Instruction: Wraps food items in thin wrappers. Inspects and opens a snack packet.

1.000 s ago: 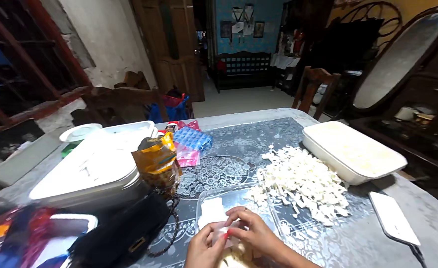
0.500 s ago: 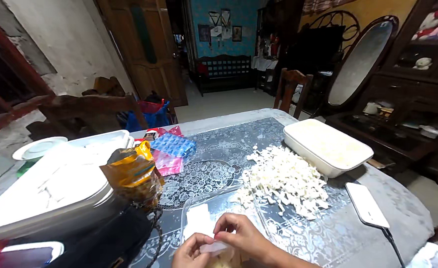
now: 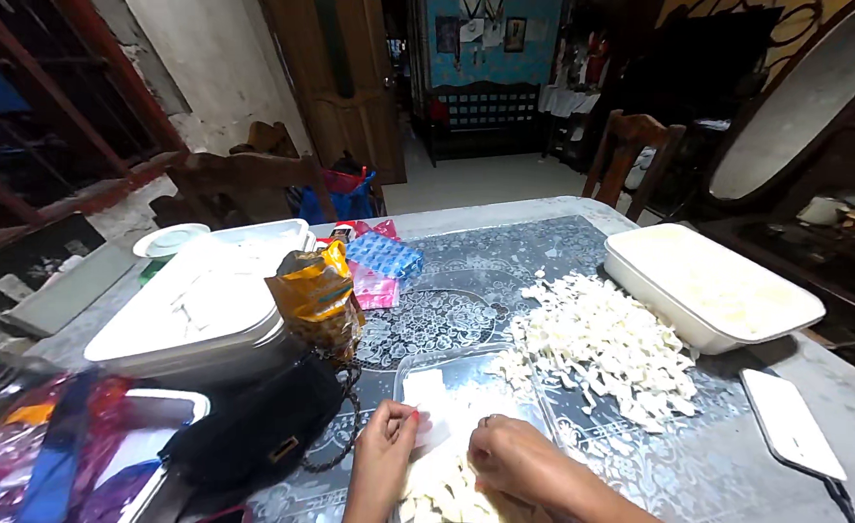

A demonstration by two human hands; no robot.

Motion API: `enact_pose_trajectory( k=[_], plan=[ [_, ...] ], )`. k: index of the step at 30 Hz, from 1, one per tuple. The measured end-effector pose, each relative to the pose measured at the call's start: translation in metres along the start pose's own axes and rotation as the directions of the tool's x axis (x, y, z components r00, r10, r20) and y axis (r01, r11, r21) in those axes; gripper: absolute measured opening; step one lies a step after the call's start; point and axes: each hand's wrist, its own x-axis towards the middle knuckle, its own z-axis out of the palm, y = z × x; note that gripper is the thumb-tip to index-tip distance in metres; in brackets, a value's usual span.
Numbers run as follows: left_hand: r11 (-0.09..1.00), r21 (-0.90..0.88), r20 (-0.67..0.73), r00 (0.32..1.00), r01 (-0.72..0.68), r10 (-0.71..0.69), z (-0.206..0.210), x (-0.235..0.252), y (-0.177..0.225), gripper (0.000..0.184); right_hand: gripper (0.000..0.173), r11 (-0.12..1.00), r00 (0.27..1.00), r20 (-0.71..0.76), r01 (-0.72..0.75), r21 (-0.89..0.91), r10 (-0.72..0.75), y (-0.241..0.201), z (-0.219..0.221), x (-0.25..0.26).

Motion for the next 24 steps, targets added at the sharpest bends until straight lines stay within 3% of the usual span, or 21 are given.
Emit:
enact_pose_trajectory(
  k=[4, 7, 10, 14, 17, 21, 24],
  plan=[
    [1.000, -0.016, 0.060, 0.998, 0.011, -0.010, 0.003, -0.003, 0.001, 0.010, 0.020, 0.999, 0.998, -0.066, 0.025, 0.024, -0.023, 0.003, -0.004, -0.003],
    [1.000, -0.016, 0.122, 0.992, 0.012, -0.010, 0.006, -0.007, 0.003, 0.011, 0.021, 0.967, 0.954, -0.294, 0.128, 0.220, -0.059, 0.006, 0.000, -0.002],
    [1.000, -0.005, 0.169, 0.986, -0.001, 0.002, 0.009, -0.012, 0.001, 0.009, 0.021, 0.908, 0.924, -0.383, 0.148, 0.393, 0.015, 0.004, 0.007, 0.002],
    [0.999, -0.030, 0.198, 0.980, 0.033, -0.026, 0.011, -0.016, 0.006, 0.012, 0.020, 0.924, 0.894, -0.448, 0.162, 0.345, 0.010, 0.003, 0.015, 0.007],
    [0.997, -0.075, 0.168, 0.986, 0.021, -0.008, 0.012, -0.017, 0.009, 0.025, 0.018, 0.917, 0.823, -0.567, 0.257, 0.304, -0.043, 0.008, 0.022, 0.013],
    [0.995, -0.090, 0.179, 0.982, -0.051, 0.067, 0.009, -0.017, 0.010, 0.024, 0.032, 0.815, 0.851, -0.524, 0.284, 0.505, 0.028, 0.011, 0.023, 0.017],
    [0.994, -0.092, 0.194, 0.978, -0.063, 0.080, 0.008, -0.016, 0.006, 0.014, 0.025, 0.809, 0.828, -0.559, 0.351, 0.472, -0.033, 0.014, 0.028, 0.019]
  ],
)
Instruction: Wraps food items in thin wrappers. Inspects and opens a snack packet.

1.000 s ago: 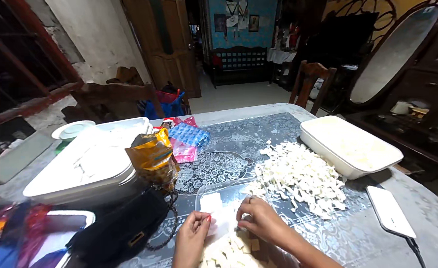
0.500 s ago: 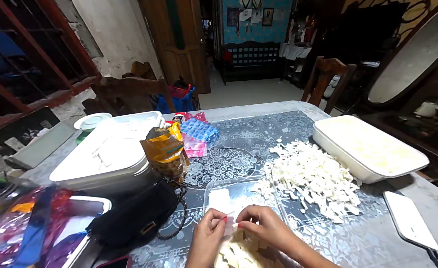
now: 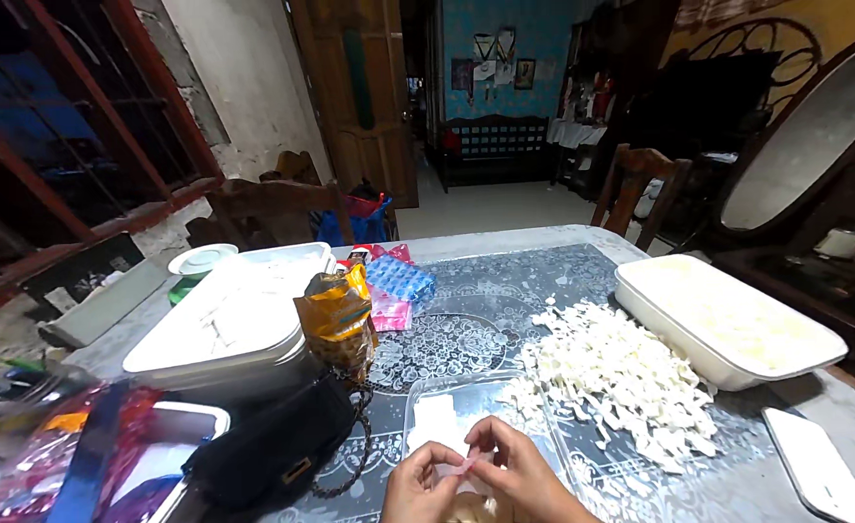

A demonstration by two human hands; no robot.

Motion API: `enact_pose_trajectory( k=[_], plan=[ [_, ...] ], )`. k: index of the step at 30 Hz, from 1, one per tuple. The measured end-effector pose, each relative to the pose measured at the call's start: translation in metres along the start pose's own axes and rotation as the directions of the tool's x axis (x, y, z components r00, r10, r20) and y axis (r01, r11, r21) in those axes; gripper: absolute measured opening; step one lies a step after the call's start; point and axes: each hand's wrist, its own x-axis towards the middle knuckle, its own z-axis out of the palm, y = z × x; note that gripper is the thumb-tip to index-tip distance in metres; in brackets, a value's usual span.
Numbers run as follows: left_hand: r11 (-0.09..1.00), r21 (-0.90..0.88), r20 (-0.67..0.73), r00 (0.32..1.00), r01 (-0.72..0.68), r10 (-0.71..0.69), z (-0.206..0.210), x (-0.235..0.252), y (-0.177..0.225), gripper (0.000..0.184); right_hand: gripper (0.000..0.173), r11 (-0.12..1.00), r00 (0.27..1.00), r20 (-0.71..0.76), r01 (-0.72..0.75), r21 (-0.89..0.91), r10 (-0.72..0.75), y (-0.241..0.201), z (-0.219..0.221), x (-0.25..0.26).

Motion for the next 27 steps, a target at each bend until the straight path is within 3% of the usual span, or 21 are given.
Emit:
enact_pose_trajectory(
  k=[3, 6, 8, 11, 13, 15, 17, 20, 24, 27],
  plan=[
    [0.991, -0.087, 0.056, 0.994, 0.097, -0.092, -0.002, 0.001, 0.002, 0.014, 0.015, 0.972, 0.982, 0.018, 0.190, -0.135, -0.190, 0.004, 0.003, -0.002],
    [0.947, -0.236, 0.062, 0.976, 0.216, -0.208, -0.002, 0.002, 0.008, 0.007, 0.022, 0.864, 0.906, 0.128, 0.423, -0.272, -0.403, 0.010, -0.001, 0.002],
    [0.906, -0.313, 0.075, 0.958, 0.285, -0.276, -0.004, 0.003, 0.010, 0.013, 0.024, 0.832, 0.878, 0.159, 0.478, -0.282, -0.451, 0.012, -0.002, 0.004],
    [0.879, -0.334, 0.105, 0.941, 0.339, -0.323, -0.005, 0.003, 0.015, 0.014, 0.016, 0.907, 0.926, 0.018, 0.373, -0.193, -0.377, 0.014, 0.001, 0.002],
    [0.935, -0.247, 0.098, 0.966, 0.256, -0.239, -0.002, 0.000, 0.016, 0.013, 0.016, 0.981, 0.983, -0.063, 0.168, -0.100, -0.175, 0.005, 0.002, -0.001],
    [0.994, -0.073, 0.033, 0.996, 0.086, -0.084, 0.000, -0.003, 0.009, 0.018, 0.018, 1.000, 0.998, -0.061, 0.000, -0.019, -0.001, -0.002, 0.001, -0.002],
    [0.997, 0.071, -0.027, 0.999, -0.019, 0.021, 0.001, -0.004, 0.003, 0.014, 0.022, 0.997, 0.997, -0.004, -0.071, 0.028, 0.071, -0.003, -0.003, 0.000],
    [0.999, 0.020, -0.021, 0.999, 0.044, -0.044, -0.002, -0.002, 0.007, 0.010, 0.023, 0.983, 0.985, 0.072, -0.165, 0.079, 0.159, -0.004, -0.014, 0.004],
    [0.980, -0.155, 0.000, 0.992, 0.123, -0.124, -0.004, 0.000, 0.011, 0.018, 0.015, 0.989, 0.995, 0.018, -0.098, -0.115, 0.101, 0.000, -0.012, 0.004],
    [0.947, -0.302, -0.074, 0.988, 0.108, -0.137, -0.002, 0.002, 0.008, 0.024, 0.016, 0.976, 0.987, 0.139, 0.103, -0.191, -0.077, -0.003, -0.003, -0.002]
  ],
)
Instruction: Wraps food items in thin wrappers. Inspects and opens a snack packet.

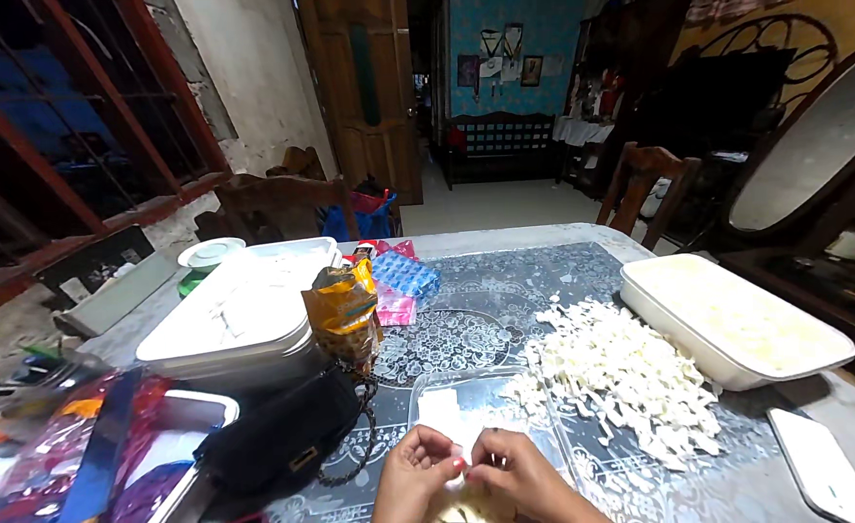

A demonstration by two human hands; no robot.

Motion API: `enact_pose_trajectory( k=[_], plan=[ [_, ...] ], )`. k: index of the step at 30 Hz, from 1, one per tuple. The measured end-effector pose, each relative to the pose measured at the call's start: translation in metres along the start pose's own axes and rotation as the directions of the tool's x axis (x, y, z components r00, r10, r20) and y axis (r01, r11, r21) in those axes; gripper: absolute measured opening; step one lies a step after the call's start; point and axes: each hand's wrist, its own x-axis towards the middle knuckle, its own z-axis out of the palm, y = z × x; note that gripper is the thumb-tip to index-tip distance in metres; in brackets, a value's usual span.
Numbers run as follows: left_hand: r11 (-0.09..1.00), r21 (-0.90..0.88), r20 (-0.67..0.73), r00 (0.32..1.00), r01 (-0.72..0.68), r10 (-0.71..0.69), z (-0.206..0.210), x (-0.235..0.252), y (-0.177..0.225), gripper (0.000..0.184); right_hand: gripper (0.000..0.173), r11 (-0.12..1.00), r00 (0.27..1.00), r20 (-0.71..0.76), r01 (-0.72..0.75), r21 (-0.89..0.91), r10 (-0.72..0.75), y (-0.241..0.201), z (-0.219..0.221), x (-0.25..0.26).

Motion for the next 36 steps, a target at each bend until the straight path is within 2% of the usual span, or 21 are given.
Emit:
enact_pose_trajectory(
  k=[2, 3, 5, 6, 7, 9, 11, 13, 14, 16, 19, 21, 22, 24, 26, 28, 32, 33, 36],
  plan=[
    [0.999, -0.050, -0.050, 0.999, -0.008, 0.006, 0.000, 0.003, -0.004, 0.025, 0.016, 0.988, 0.993, -0.008, 0.121, 0.099, -0.121, 0.004, 0.006, -0.001],
    [0.999, -0.034, -0.040, 0.999, -0.014, 0.013, 0.000, 0.003, -0.006, 0.023, 0.015, 0.974, 0.990, -0.050, 0.135, 0.179, -0.128, 0.006, 0.008, 0.000],
    [0.999, 0.034, 0.074, 0.997, -0.032, 0.029, -0.001, 0.000, -0.007, 0.020, 0.013, 0.951, 0.985, -0.163, 0.099, 0.293, -0.053, 0.008, 0.007, 0.002],
    [0.998, 0.050, 0.131, 0.991, -0.047, 0.040, 0.000, -0.002, -0.007, 0.020, 0.013, 0.956, 0.980, -0.197, 0.068, 0.285, -0.011, 0.009, 0.004, 0.003],
    [0.996, 0.054, 0.157, 0.986, -0.070, 0.061, 0.000, -0.002, -0.006, 0.020, 0.015, 0.973, 0.979, -0.203, 0.038, 0.228, 0.009, 0.011, 0.001, 0.004],
    [0.992, 0.060, 0.120, 0.988, -0.108, 0.100, -0.002, -0.001, -0.005, 0.018, 0.018, 0.998, 0.988, -0.153, 0.032, 0.052, -0.024, 0.010, -0.002, 0.003],
    [0.989, 0.096, 0.054, 0.993, -0.109, 0.104, -0.005, 0.003, -0.003, 0.016, 0.013, 0.964, 0.969, -0.105, 0.201, -0.176, -0.222, 0.008, 0.005, 0.002],
    [0.961, 0.250, 0.031, 0.993, -0.114, 0.110, -0.006, 0.004, -0.001, 0.009, 0.008, 0.801, 0.869, -0.086, 0.405, -0.442, -0.487, 0.010, 0.017, 0.002],
    [0.914, 0.380, 0.057, 0.990, -0.142, 0.130, -0.006, 0.003, -0.002, 0.008, 0.010, 0.699, 0.808, -0.088, 0.443, -0.561, -0.582, 0.011, 0.021, 0.003],
    [0.748, 0.618, 0.178, 0.970, -0.243, 0.167, -0.007, 0.000, -0.004, 0.017, 0.014, 0.577, 0.736, -0.129, 0.395, -0.714, -0.664, 0.012, 0.018, 0.006],
    [0.519, 0.785, 0.354, 0.933, -0.338, 0.073, -0.004, -0.005, -0.006, 0.034, 0.006, 0.568, 0.765, -0.306, 0.094, -0.818, -0.567, 0.017, -0.018, 0.018],
    [0.435, 0.830, 0.387, 0.922, -0.349, 0.002, -0.002, -0.007, -0.009, 0.029, 0.003, 0.596, 0.837, -0.388, -0.095, -0.798, -0.386, 0.024, -0.052, 0.032],
    [0.411, 0.839, 0.389, 0.921, -0.357, 0.006, -0.001, -0.007, -0.011, 0.025, 0.008, 0.621, 0.887, -0.391, -0.166, -0.766, -0.245, 0.028, -0.067, 0.039],
    [0.382, 0.847, 0.386, 0.922, -0.370, 0.039, 0.001, -0.008, -0.015, 0.023, 0.022, 0.665, 0.958, -0.279, -0.253, -0.703, 0.069, 0.046, -0.091, 0.051],
    [0.361, 0.847, 0.388, 0.918, -0.390, 0.083, 0.001, -0.009, -0.018, 0.023, 0.031, 0.672, 0.958, -0.148, -0.278, -0.686, 0.245, 0.072, -0.104, 0.057],
    [0.347, 0.848, 0.387, 0.916, -0.400, 0.110, 0.001, -0.009, -0.021, 0.023, 0.034, 0.642, 0.959, -0.160, -0.276, -0.715, 0.234, 0.094, -0.110, 0.049],
    [0.351, 0.847, 0.391, 0.915, -0.398, 0.095, 0.000, -0.009, -0.022, 0.021, 0.022, 0.540, 0.956, -0.294, -0.257, -0.801, 0.020, 0.118, -0.136, 0.020],
    [0.359, 0.841, 0.399, 0.913, -0.403, 0.090, -0.001, -0.009, -0.021, 0.021, 0.020, 0.520, 0.945, -0.325, -0.287, -0.805, 0.018, 0.117, -0.147, 0.016],
    [0.389, 0.830, 0.400, 0.913, -0.400, 0.086, -0.002, -0.008, -0.021, 0.021, 0.021, 0.388, 0.880, -0.444, -0.472, -0.791, 0.166, 0.099, -0.180, 0.020]
  ],
)
